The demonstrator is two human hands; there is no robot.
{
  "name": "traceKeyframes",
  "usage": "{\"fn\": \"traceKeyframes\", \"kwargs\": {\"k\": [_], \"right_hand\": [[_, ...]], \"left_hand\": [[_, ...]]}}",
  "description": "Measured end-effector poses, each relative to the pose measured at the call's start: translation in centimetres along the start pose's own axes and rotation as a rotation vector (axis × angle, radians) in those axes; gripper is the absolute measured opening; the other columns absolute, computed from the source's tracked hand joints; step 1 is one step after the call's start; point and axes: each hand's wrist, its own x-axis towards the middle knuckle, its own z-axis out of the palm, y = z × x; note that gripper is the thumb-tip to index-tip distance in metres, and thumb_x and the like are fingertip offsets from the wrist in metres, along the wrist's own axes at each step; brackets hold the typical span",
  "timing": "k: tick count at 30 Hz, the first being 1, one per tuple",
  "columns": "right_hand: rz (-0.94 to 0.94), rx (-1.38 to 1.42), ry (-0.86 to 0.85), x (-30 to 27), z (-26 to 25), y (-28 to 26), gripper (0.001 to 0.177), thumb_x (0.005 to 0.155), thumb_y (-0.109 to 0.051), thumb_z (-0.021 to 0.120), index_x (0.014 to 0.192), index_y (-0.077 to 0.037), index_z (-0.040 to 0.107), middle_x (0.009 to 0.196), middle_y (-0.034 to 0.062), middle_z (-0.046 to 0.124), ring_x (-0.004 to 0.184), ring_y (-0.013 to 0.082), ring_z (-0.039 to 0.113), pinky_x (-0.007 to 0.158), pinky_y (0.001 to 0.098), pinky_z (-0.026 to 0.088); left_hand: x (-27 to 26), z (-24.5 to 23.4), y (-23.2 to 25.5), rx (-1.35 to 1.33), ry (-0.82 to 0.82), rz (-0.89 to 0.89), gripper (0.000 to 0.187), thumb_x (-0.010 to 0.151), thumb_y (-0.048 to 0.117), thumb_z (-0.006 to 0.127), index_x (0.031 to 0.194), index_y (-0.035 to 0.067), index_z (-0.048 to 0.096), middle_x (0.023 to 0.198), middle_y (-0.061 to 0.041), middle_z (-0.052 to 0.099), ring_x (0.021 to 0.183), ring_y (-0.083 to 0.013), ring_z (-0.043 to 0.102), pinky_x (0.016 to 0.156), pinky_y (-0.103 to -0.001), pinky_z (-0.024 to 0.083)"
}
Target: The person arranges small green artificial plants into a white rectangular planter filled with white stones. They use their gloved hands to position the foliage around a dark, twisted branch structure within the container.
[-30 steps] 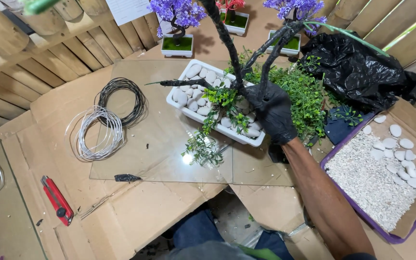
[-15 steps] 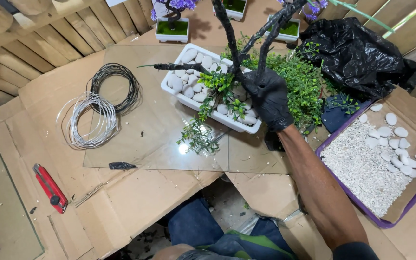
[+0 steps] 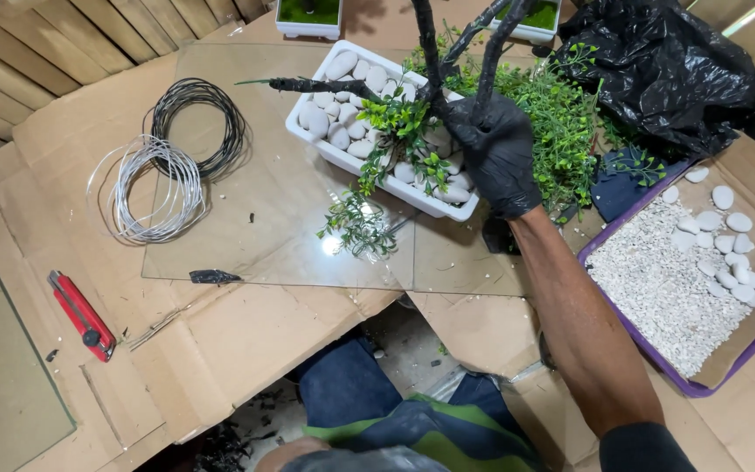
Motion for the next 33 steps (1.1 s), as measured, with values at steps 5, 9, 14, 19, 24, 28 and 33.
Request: {"fn": "traceKeyframes", "kwargs": {"k": [5,9,14,19,24,28,33], "right_hand": [[-0.155,0.107,-0.006,0.5,-1.1,0.7,0.011,0.107,-0.006,0.065,0.112,-0.006,0.075,0.103,0.0107,0.076,0.085,0.0207,0.073,0.070,0.0305,0.064],[0.047,0.450,0.251,-2.2,-2.5,0.2,0.014,0.107,-0.011,0.061,0.097,-0.006,0.069,0.080,0.0029,0.064,0.069,0.0118,0.061,0.055,0.0250,0.055],[-0.143,-0.015,0.524,-11.3,-1.7,-1.5,0.014,0.105,-0.001,0.064,0.102,0.003,0.077,0.083,0.0132,0.069,0.075,0.0239,0.065,0.068,0.0310,0.052],[0.199,0.187,0.433,-17.2,2.1,-3.5,0.007,0.097,0.006,0.068,0.096,0.002,0.074,0.093,0.0188,0.075,0.089,0.0301,0.073,0.079,0.0354,0.058],[0.015,-0.208,0.161,-19.6,4.1,1.2,0.008,0.097,0.004,0.070,0.100,0.009,0.074,0.097,0.0261,0.074,0.097,0.0404,0.071,0.089,0.0413,0.058],[0.122,-0.119,0.176,-19.5,4.9,1.1,0.017,0.093,-0.003,0.078,0.107,0.004,0.073,0.100,0.0225,0.074,0.098,0.0369,0.071,0.089,0.0415,0.059],[0.252,-0.053,0.121,-17.6,4.7,-1.6,0.042,0.087,-0.018,0.086,0.127,-0.016,0.073,0.099,0.0056,0.074,0.092,0.0213,0.073,0.083,0.0344,0.063]], "left_hand": [[1.4,-0.6,-6.0,0.107,0.142,0.017,0.020,0.082,0.008,0.064,0.078,-0.010,0.072,0.067,-0.009,0.076,0.058,-0.0063,0.071,0.055,-0.011,0.058],[8.5,0.7,-23.2,0.176,-0.478,0.210,0.033,0.102,0.031,0.053,0.130,0.020,0.068,0.077,-0.002,0.072,0.080,-0.0181,0.059,0.070,-0.033,0.046],[11.6,6.0,-32.2,0.533,-0.487,0.314,0.026,0.102,0.027,0.052,0.122,0.032,0.068,0.097,0.001,0.071,0.095,-0.0247,0.062,0.084,-0.039,0.051],[13.1,10.0,-36.7,0.820,-0.575,0.287,0.010,0.097,0.033,0.056,0.101,0.034,0.066,0.105,0.002,0.061,0.101,-0.0287,0.060,0.083,-0.043,0.048],[13.5,11.3,-37.5,0.885,-0.624,0.231,0.017,0.099,0.028,0.059,0.109,0.019,0.068,0.129,-0.015,0.064,0.123,-0.0417,0.058,0.096,-0.054,0.045],[13.5,11.0,-37.1,0.916,-0.582,0.319,0.014,0.097,0.029,0.056,0.104,0.021,0.066,0.115,-0.011,0.065,0.110,-0.0360,0.062,0.088,-0.049,0.049],[12.8,9.5,-36.2,0.584,-0.513,0.300,0.019,0.102,0.033,0.048,0.112,0.024,0.062,0.119,-0.009,0.064,0.116,-0.0374,0.058,0.093,-0.051,0.048]]}}
